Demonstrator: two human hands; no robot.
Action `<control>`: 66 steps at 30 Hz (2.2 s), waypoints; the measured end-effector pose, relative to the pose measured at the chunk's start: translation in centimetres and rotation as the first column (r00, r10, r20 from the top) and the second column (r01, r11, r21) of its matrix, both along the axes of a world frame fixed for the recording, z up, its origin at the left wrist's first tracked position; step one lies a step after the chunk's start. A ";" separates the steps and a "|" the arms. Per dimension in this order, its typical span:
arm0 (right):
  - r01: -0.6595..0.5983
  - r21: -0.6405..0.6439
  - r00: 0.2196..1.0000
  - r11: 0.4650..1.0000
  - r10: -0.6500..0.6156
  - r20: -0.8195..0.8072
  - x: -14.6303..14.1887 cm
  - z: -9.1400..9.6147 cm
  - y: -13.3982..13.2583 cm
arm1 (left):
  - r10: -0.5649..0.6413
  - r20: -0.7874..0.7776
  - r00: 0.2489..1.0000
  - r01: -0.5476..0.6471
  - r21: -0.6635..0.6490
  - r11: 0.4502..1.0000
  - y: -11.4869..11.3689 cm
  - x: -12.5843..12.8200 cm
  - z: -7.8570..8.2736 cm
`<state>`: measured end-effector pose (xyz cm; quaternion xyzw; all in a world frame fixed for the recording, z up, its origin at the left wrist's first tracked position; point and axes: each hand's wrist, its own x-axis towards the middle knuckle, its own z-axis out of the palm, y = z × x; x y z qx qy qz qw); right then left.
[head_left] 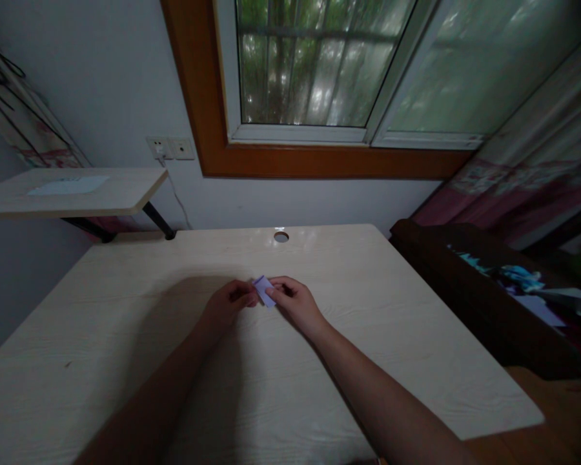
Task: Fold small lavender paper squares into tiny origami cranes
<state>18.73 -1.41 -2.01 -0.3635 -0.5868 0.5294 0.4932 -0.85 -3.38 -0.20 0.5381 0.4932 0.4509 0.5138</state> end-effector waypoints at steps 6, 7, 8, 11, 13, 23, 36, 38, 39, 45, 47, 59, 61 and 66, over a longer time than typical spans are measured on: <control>-0.041 -0.019 0.999 0.999 0.041 -0.028 -0.4 0.3 -0.4 | -0.058 -0.191 0.980 0.063 0.021 0.998 -0.3 0.0 0.5; -0.041 -0.015 0.999 0.999 0.041 -0.014 -0.5 0.2 -0.5 | -0.060 -0.206 0.977 0.068 0.033 0.997 -0.3 0.1 0.5; -0.040 -0.009 0.999 0.999 0.040 0.003 -0.5 0.1 -0.5 | -0.058 -0.212 0.976 0.069 0.044 0.997 -0.3 0.1 0.6; -0.051 0.006 0.996 0.999 0.051 0.072 -0.6 -0.1 -0.6 | -0.037 -0.195 0.980 0.053 0.076 0.996 -0.3 0.1 0.7; -0.062 0.024 0.993 0.998 0.060 0.101 -0.6 -0.1 -0.7 | -0.027 -0.184 0.983 0.042 0.082 0.996 -0.3 0.2 0.7; -0.101 0.130 0.979 0.986 0.076 0.187 0.1 1.2 -0.5 | -0.005 -0.196 0.981 0.019 0.070 0.997 -0.4 -0.1 0.9; -0.090 0.125 0.981 0.988 0.066 0.185 0.0 0.8 -0.2 | 0.031 -0.281 0.959 0.003 0.118 0.993 -0.2 -0.3 0.5; -0.085 0.122 0.981 0.989 0.061 0.185 0.0 0.6 -0.2 | 0.033 -0.294 0.955 0.004 0.123 0.992 -0.2 -0.3 0.5; -0.082 0.121 0.982 0.989 0.059 0.181 0.0 0.6 -0.2 | 0.035 -0.295 0.955 0.002 0.124 0.992 -0.2 -0.3 0.5; -0.060 0.111 0.985 0.992 0.041 0.165 0.0 0.7 -0.3 | 0.056 -0.297 0.953 -0.017 0.132 0.991 -0.4 -0.1 0.7; -0.051 0.109 0.985 0.993 0.032 0.172 -0.1 0.6 -0.3 | 0.054 -0.291 0.955 -0.012 0.142 0.990 -0.4 -0.1 0.7; -0.039 0.085 0.991 0.996 0.027 0.133 -0.1 0.1 -0.3 | 0.038 -0.292 0.956 0.012 0.167 0.986 -0.5 -0.1 0.6; -0.032 0.099 0.991 0.995 0.019 0.130 -0.1 0.1 -0.3 | 0.015 -0.309 0.951 0.039 0.169 0.985 -0.5 -0.1 0.4; -0.043 0.078 0.995 0.996 0.036 0.095 -0.2 0.1 -0.4 | -0.073 -0.345 0.936 0.137 0.165 0.977 -0.6 -0.1 -0.1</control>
